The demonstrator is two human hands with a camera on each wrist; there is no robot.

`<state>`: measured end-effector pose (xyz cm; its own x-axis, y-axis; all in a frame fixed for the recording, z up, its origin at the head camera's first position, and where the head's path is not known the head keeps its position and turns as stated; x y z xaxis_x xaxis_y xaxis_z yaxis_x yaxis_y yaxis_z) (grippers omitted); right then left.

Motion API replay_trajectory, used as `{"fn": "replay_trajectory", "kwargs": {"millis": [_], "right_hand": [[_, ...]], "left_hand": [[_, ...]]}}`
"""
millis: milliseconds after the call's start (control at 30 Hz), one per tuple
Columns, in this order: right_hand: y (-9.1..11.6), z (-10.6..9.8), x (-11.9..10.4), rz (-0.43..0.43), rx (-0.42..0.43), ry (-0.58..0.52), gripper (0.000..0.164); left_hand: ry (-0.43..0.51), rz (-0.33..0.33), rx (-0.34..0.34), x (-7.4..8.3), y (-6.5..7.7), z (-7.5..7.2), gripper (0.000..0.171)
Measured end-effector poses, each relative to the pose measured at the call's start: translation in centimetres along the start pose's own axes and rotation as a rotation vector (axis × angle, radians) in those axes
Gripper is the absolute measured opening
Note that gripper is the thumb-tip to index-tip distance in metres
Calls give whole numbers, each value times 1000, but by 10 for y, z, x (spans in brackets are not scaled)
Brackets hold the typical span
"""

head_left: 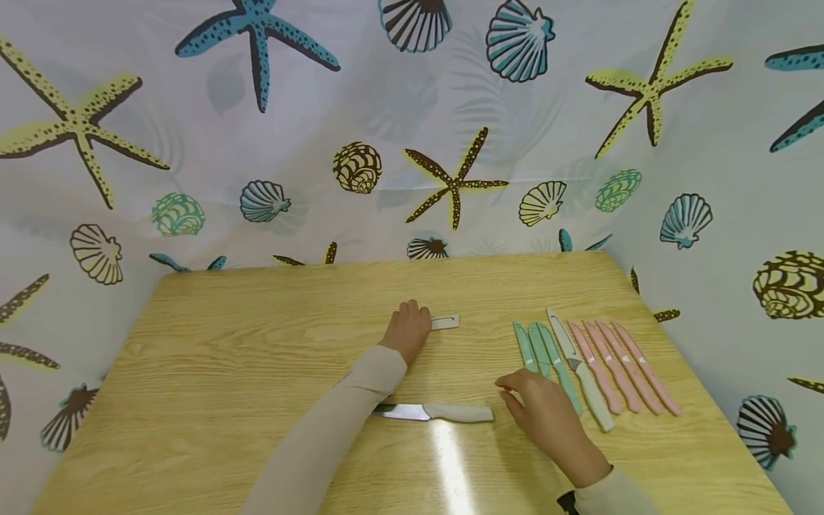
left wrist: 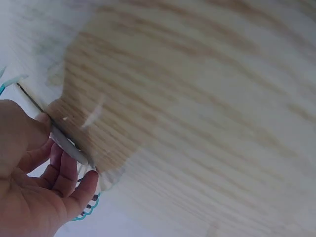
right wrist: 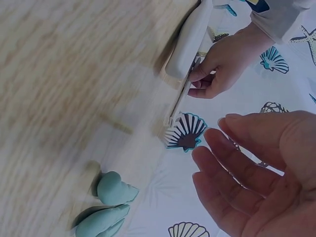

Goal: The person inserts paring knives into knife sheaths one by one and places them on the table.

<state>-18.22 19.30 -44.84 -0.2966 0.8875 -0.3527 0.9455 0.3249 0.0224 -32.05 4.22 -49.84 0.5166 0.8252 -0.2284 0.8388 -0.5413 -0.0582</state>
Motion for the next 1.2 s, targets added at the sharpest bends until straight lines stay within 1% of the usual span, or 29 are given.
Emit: {"fn": "replay_trajectory", "kwargs": {"millis": [100, 200, 367, 400, 467, 600, 633, 733, 767, 800, 933, 1100, 1200], "right_hand": [[-1, 1, -2, 1, -10, 0, 15], [-2, 4, -3, 11, -30, -7, 15], [-5, 9, -9, 10, -57, -30, 15], [-6, 11, -10, 9, -58, -33, 15], [-9, 13, -14, 2, -56, -30, 15], [-13, 17, -21, -19, -59, -24, 16], [-13, 19, -24, -29, -60, -20, 16], [-16, 22, -29, -49, -64, -19, 16], [-16, 24, -30, -56, -68, -20, 16], [-17, 25, -32, -63, -74, -25, 16], [-19, 32, -38, -89, -106, -37, 17], [-20, 40, -44, -145, -131, -49, 19], [-22, 46, -47, -174, -140, -53, 19]], "left_hand": [[-49, 8, 20, 0, 3, 1, 12], [-77, 28, -2, -1, 5, 2, 13], [-49, 83, -87, -8, 11, 6, 4], [-41, 96, -95, -10, 13, 6, 4], [-53, 120, -100, -14, 17, 8, 5], [-53, 165, -80, -24, 30, 6, 10], [-43, 171, -80, -27, 33, 5, 13], [31, 195, -85, -35, 46, -2, 21], [69, 207, -83, -37, 50, -5, 24], [98, 218, -79, -39, 55, -8, 26], [190, 269, -24, -45, 73, -22, 31], [257, 310, 51, -50, 97, -34, 28], [272, 331, 89, -52, 109, -40, 27]]}}
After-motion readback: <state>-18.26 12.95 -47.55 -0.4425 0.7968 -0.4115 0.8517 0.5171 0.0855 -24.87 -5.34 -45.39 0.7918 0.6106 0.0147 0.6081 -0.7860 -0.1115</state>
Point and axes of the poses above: each hand's wrist, its own y-axis away from the middle knuckle, its own z-axis out of the palm, x = y × z, the point moved 7 cm from there along -y, towards the middle knuckle, and after that the axes turned 13 degrees about -x, right-handed, at the moved point
